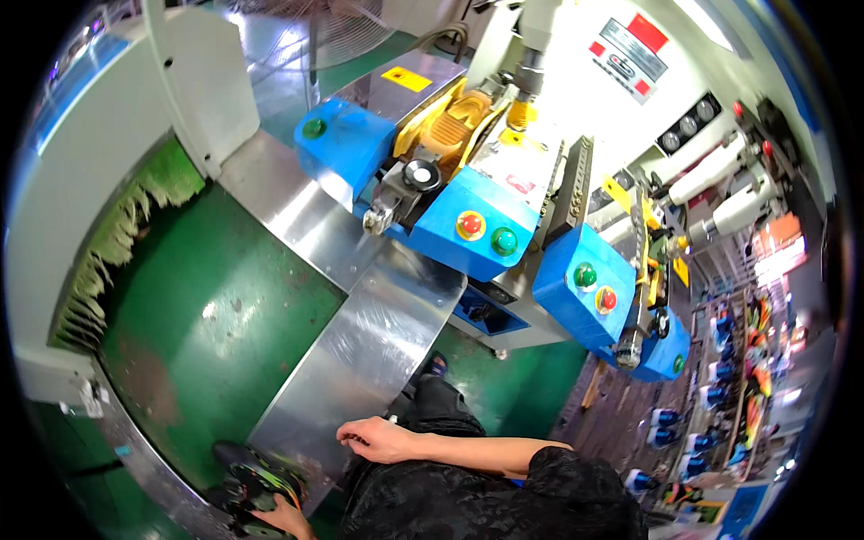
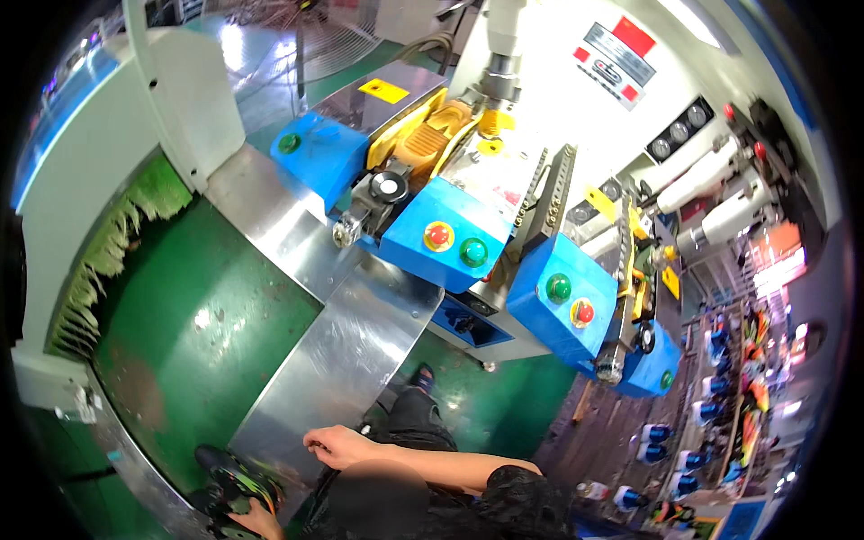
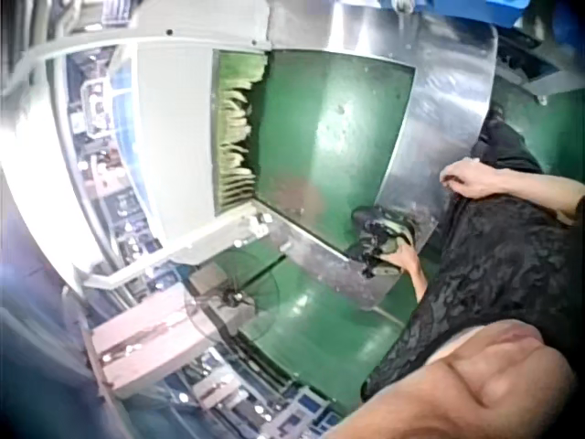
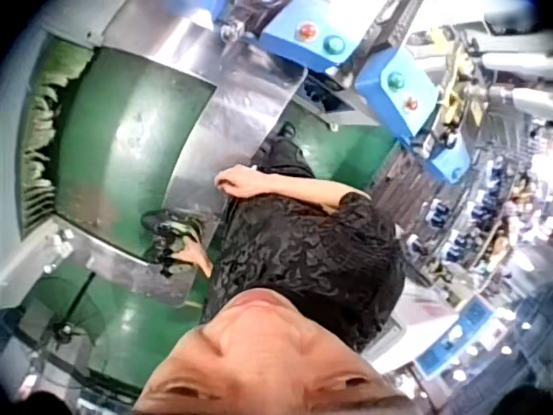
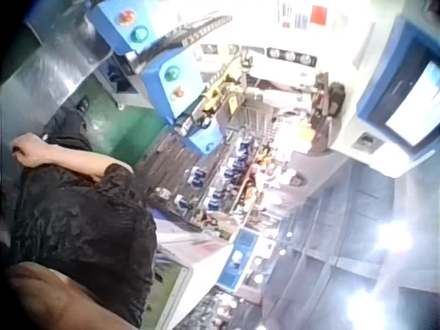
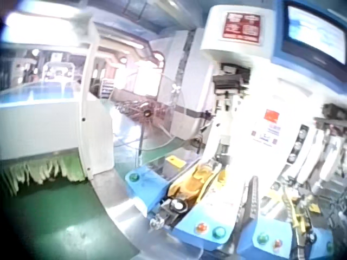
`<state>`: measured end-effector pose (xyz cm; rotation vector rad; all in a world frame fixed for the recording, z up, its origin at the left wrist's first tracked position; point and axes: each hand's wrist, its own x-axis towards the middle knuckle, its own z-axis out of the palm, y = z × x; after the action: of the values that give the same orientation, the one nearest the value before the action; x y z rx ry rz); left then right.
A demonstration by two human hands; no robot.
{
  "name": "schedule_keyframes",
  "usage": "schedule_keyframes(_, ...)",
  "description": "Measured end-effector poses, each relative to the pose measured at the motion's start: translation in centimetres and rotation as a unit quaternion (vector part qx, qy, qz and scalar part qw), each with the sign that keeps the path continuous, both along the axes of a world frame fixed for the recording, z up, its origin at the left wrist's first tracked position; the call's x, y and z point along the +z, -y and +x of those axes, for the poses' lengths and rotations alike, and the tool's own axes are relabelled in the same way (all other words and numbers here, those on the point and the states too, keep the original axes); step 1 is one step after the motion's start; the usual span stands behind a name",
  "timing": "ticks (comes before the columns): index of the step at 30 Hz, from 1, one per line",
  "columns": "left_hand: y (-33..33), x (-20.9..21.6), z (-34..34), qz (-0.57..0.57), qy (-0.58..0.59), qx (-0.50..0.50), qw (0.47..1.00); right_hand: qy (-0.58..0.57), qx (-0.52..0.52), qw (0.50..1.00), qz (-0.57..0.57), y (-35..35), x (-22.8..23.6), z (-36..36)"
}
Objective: The person places shoes one by one into a sole-shaping machine and uses a tool to trim the edges of the soles.
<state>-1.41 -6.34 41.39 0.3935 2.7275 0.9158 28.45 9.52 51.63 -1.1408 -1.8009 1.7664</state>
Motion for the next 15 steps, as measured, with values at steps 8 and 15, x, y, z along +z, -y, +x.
schedule_keyframes(8,-7.5,10.6,8.0,0.159,-0.369,-0.179,0.898,-0.009,-0.037,0.999,0.026,0.2,0.5,6.0)
schedule_keyframes(15,-22.5,12.6,19.5,0.359,0.051,-0.336,0.869,0.01,-0.209,0.978,-0.02,2.9,1.0,18.1)
